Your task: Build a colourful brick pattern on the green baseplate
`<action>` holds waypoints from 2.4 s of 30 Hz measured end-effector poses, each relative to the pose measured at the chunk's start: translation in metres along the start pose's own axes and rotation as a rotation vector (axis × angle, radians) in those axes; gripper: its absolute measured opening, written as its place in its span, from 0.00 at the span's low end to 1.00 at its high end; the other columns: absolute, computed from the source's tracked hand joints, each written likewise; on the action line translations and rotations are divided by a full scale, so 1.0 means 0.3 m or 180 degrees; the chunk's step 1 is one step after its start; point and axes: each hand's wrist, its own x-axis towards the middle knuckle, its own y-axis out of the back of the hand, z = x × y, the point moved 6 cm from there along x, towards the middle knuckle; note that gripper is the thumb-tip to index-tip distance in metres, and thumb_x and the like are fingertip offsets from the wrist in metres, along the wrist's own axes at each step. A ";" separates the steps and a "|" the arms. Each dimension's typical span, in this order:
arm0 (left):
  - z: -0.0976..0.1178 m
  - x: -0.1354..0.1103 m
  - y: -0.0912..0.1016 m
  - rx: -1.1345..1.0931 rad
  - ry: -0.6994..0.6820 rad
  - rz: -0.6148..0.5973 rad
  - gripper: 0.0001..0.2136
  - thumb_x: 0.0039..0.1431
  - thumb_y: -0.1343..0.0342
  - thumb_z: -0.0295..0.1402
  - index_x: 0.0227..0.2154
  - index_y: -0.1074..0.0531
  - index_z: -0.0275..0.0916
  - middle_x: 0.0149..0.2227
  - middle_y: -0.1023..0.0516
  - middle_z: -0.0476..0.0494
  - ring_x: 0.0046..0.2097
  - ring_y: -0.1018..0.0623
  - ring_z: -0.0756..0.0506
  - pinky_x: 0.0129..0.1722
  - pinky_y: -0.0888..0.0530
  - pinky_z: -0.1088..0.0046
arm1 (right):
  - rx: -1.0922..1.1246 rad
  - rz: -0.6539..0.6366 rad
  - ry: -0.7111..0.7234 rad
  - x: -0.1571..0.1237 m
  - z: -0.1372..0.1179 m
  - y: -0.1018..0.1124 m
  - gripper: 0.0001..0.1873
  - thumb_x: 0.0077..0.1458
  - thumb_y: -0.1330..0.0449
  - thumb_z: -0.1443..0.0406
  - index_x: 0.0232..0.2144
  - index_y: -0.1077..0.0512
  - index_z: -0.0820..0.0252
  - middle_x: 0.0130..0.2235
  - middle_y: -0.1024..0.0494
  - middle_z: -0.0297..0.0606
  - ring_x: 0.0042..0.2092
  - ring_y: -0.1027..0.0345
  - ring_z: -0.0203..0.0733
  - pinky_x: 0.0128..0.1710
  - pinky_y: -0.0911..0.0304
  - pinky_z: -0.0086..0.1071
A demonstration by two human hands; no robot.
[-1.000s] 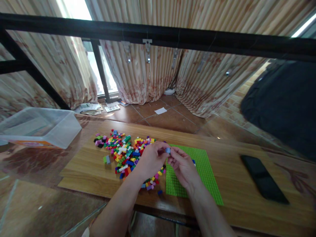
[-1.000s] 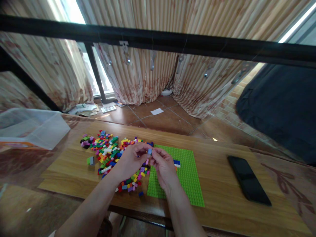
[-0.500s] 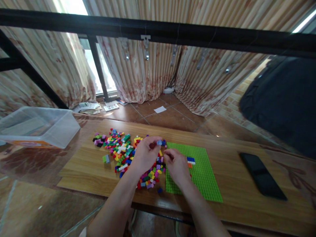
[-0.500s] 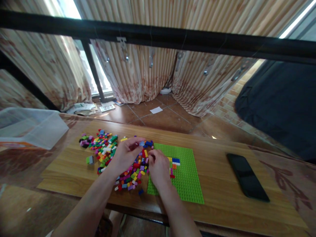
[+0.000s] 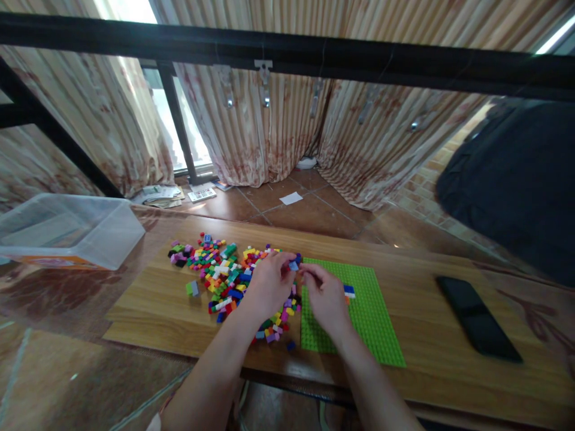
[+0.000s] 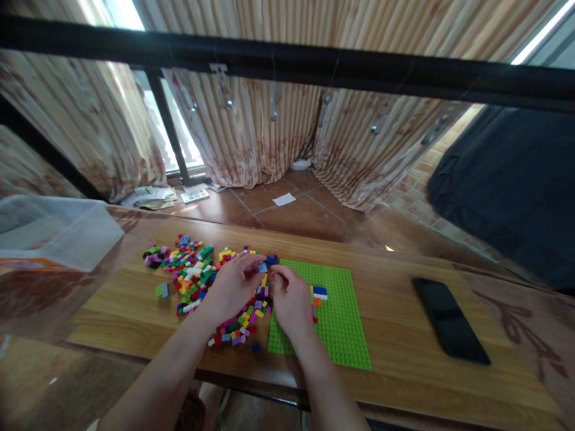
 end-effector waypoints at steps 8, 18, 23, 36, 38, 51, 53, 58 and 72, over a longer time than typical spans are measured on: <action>0.039 -0.018 -0.057 0.0141 -0.0256 -0.0235 0.17 0.53 0.50 0.21 0.45 0.28 0.36 0.41 0.26 0.41 0.42 0.25 0.45 0.46 0.27 0.68 | 0.1147 -0.0023 -0.0182 -0.003 -0.005 0.023 0.12 0.50 0.38 0.60 0.37 0.24 0.59 0.36 0.20 0.38 0.37 0.27 0.41 0.40 0.33 0.35; 0.096 -0.041 -0.146 0.0141 -0.0394 -0.0521 0.17 0.56 0.52 0.23 0.49 0.31 0.36 0.43 0.27 0.40 0.41 0.25 0.45 0.44 0.26 0.67 | 0.1053 0.0609 -0.0800 -0.020 0.087 0.290 0.19 0.39 0.33 0.57 0.35 0.23 0.60 0.29 0.22 0.36 0.30 0.31 0.38 0.32 0.35 0.33; 0.115 -0.060 -0.194 0.0391 -0.0473 -0.0726 0.15 0.57 0.51 0.26 0.46 0.30 0.37 0.42 0.26 0.41 0.43 0.25 0.44 0.45 0.27 0.65 | 0.0391 0.0620 -0.1087 -0.052 0.178 0.433 0.19 0.40 0.35 0.56 0.34 0.24 0.63 0.27 0.22 0.37 0.27 0.31 0.37 0.28 0.36 0.32; 0.140 -0.081 -0.286 0.0859 -0.0620 -0.1099 0.11 0.61 0.54 0.29 0.42 0.30 0.41 0.41 0.28 0.45 0.40 0.25 0.47 0.43 0.27 0.70 | -0.1223 -0.0392 -0.0670 -0.075 0.182 0.371 0.08 0.51 0.43 0.63 0.31 0.25 0.57 0.32 0.20 0.37 0.35 0.28 0.43 0.38 0.37 0.35; 0.139 -0.084 -0.290 0.0910 -0.0613 -0.1162 0.10 0.61 0.54 0.29 0.42 0.30 0.41 0.41 0.28 0.45 0.40 0.25 0.46 0.43 0.27 0.69 | -0.1304 -0.0446 -0.0642 -0.075 0.178 0.360 0.09 0.51 0.43 0.63 0.32 0.25 0.57 0.34 0.20 0.37 0.36 0.28 0.43 0.39 0.38 0.35; 0.130 -0.091 -0.298 0.0985 -0.0611 -0.1296 0.10 0.60 0.56 0.26 0.38 0.30 0.39 0.41 0.29 0.44 0.40 0.25 0.47 0.42 0.28 0.70 | -0.1365 -0.0258 -0.0816 -0.067 0.190 0.360 0.06 0.49 0.41 0.64 0.29 0.24 0.57 0.31 0.19 0.37 0.34 0.26 0.42 0.37 0.37 0.34; 0.133 -0.091 -0.297 0.0993 -0.0619 -0.1333 0.10 0.60 0.56 0.25 0.37 0.30 0.39 0.41 0.29 0.44 0.39 0.25 0.46 0.42 0.28 0.69 | -0.1325 -0.0248 -0.0810 -0.068 0.195 0.361 0.06 0.49 0.41 0.64 0.29 0.24 0.57 0.31 0.19 0.37 0.34 0.26 0.42 0.37 0.36 0.34; 0.133 -0.088 -0.299 0.1002 -0.0593 -0.1353 0.10 0.59 0.56 0.24 0.37 0.31 0.39 0.40 0.29 0.43 0.40 0.25 0.46 0.41 0.28 0.68 | -0.1198 -0.0240 -0.0757 -0.071 0.202 0.363 0.07 0.49 0.41 0.63 0.30 0.24 0.57 0.31 0.19 0.37 0.34 0.26 0.41 0.36 0.36 0.33; 0.134 -0.089 -0.297 0.0915 -0.0605 -0.1369 0.09 0.58 0.53 0.24 0.38 0.31 0.39 0.41 0.29 0.43 0.42 0.26 0.46 0.44 0.28 0.69 | -0.1405 -0.0481 -0.0508 -0.078 0.182 0.347 0.06 0.49 0.41 0.66 0.32 0.26 0.58 0.31 0.20 0.37 0.34 0.27 0.41 0.38 0.36 0.34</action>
